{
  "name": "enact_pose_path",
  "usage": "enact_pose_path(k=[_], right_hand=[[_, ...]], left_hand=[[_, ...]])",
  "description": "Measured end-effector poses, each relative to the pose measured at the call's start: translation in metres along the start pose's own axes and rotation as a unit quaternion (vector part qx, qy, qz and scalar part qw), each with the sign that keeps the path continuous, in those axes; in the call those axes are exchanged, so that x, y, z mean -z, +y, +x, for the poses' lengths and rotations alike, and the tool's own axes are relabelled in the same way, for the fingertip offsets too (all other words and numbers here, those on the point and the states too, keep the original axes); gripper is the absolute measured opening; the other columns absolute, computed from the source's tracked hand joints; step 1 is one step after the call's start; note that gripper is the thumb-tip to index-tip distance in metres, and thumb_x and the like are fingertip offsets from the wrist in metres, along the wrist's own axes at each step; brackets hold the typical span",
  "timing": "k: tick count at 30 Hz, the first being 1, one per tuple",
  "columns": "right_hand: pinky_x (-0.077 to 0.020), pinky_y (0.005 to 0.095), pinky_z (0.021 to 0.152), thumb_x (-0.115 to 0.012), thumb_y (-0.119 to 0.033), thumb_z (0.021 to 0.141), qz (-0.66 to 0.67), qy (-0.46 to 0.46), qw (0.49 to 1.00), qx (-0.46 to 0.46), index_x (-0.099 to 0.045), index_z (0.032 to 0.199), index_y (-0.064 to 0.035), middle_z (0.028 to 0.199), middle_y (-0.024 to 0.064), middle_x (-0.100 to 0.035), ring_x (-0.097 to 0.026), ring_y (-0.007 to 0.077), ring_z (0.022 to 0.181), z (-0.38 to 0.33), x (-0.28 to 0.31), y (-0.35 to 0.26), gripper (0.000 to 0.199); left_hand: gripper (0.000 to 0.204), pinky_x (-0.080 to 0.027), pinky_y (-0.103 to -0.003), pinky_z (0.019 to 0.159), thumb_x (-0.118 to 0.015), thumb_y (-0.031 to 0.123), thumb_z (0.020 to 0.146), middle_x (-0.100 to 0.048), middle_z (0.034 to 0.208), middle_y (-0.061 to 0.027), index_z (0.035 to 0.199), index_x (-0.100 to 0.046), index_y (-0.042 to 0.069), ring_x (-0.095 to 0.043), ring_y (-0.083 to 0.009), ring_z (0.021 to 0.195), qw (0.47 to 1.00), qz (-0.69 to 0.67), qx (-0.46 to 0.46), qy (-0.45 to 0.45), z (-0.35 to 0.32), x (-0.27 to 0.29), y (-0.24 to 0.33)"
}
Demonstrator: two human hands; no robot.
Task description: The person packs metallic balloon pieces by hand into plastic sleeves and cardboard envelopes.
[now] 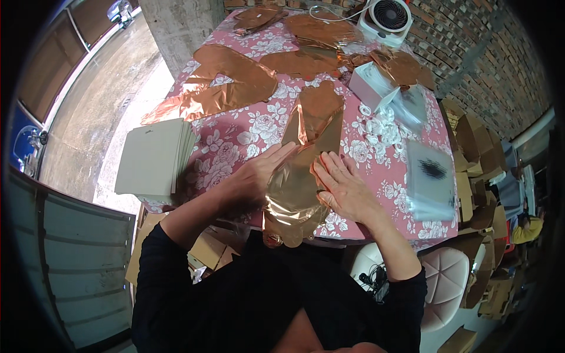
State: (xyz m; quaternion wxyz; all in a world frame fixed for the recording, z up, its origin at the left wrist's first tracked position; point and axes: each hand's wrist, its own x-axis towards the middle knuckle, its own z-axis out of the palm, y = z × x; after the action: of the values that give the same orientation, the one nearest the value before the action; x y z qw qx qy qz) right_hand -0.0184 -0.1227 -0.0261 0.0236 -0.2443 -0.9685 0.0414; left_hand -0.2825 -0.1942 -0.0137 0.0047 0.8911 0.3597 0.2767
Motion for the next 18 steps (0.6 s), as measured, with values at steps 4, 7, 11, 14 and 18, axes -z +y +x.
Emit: enact_pose_path(k=[4, 7, 11, 14, 18], right_hand=[[-0.0112, 0.0499, 0.119, -0.045, -0.044, 0.097, 0.022, -0.003, 1.000, 0.005, -0.033, 0.149, -0.0132, 0.157, 0.0180, -0.022, -0.019, 0.0338, 0.146, 0.000, 0.000, 0.002, 0.062], [-0.0119, 0.0524, 0.118, -0.046, -0.045, 0.096, 0.020, 0.002, 1.000, 0.012, -0.035, 0.149, -0.0172, 0.157, 0.0180, -0.022, -0.021, 0.0341, 0.146, 0.000, 0.003, 0.001, 0.061], [-0.0119, 0.0530, 0.118, -0.048, -0.046, 0.095, 0.022, 0.008, 1.000, 0.014, -0.037, 0.148, -0.0202, 0.157, 0.0183, -0.022, -0.021, 0.0342, 0.146, 0.000, 0.001, 0.002, 0.060], [-0.0117, 0.0529, 0.118, -0.047, -0.046, 0.095, 0.040, 0.012, 0.999, 0.012, -0.039, 0.147, -0.0189, 0.157, 0.0191, -0.022, -0.021, 0.0343, 0.146, -0.002, 0.001, 0.002, 0.059], [-0.0108, 0.0527, 0.118, -0.047, -0.047, 0.095, 0.043, 0.010, 0.999, 0.017, -0.040, 0.147, -0.0174, 0.157, 0.0197, -0.023, -0.020, 0.0343, 0.146, -0.002, 0.000, 0.002, 0.060]], left_hand=[[0.059, -0.041, -0.046, 0.104, -0.069, 0.019, 0.078, -0.046, 0.135, -0.0297, 0.125, -0.050, -0.010, -0.045, -0.0450, 0.127, 0.995, -0.060, 0.082, -0.002, -0.002, -0.006, 0.000], [0.068, -0.041, -0.045, 0.104, -0.071, 0.021, 0.077, -0.045, 0.136, -0.0304, 0.131, -0.045, -0.011, -0.045, -0.0444, 0.127, 0.999, -0.012, 0.033, -0.025, 0.003, 0.001, 0.001], [0.087, -0.029, -0.041, 0.114, -0.070, 0.022, 0.080, -0.032, 0.148, -0.0291, 0.147, -0.023, -0.007, -0.035, -0.0402, 0.137, 0.987, -0.035, 0.107, -0.112, -0.001, -0.008, -0.013], [0.084, -0.023, -0.040, 0.117, -0.065, 0.018, 0.084, -0.026, 0.152, -0.0271, 0.150, -0.016, -0.004, -0.027, -0.0375, 0.142, 0.916, -0.274, 0.268, -0.117, 0.017, 0.017, -0.003], [0.073, -0.025, -0.040, 0.116, -0.061, 0.008, 0.082, -0.028, 0.151, -0.0271, 0.147, -0.029, 0.000, -0.030, -0.0384, 0.141, 0.940, -0.260, 0.221, -0.013, -0.015, -0.014, -0.055]])
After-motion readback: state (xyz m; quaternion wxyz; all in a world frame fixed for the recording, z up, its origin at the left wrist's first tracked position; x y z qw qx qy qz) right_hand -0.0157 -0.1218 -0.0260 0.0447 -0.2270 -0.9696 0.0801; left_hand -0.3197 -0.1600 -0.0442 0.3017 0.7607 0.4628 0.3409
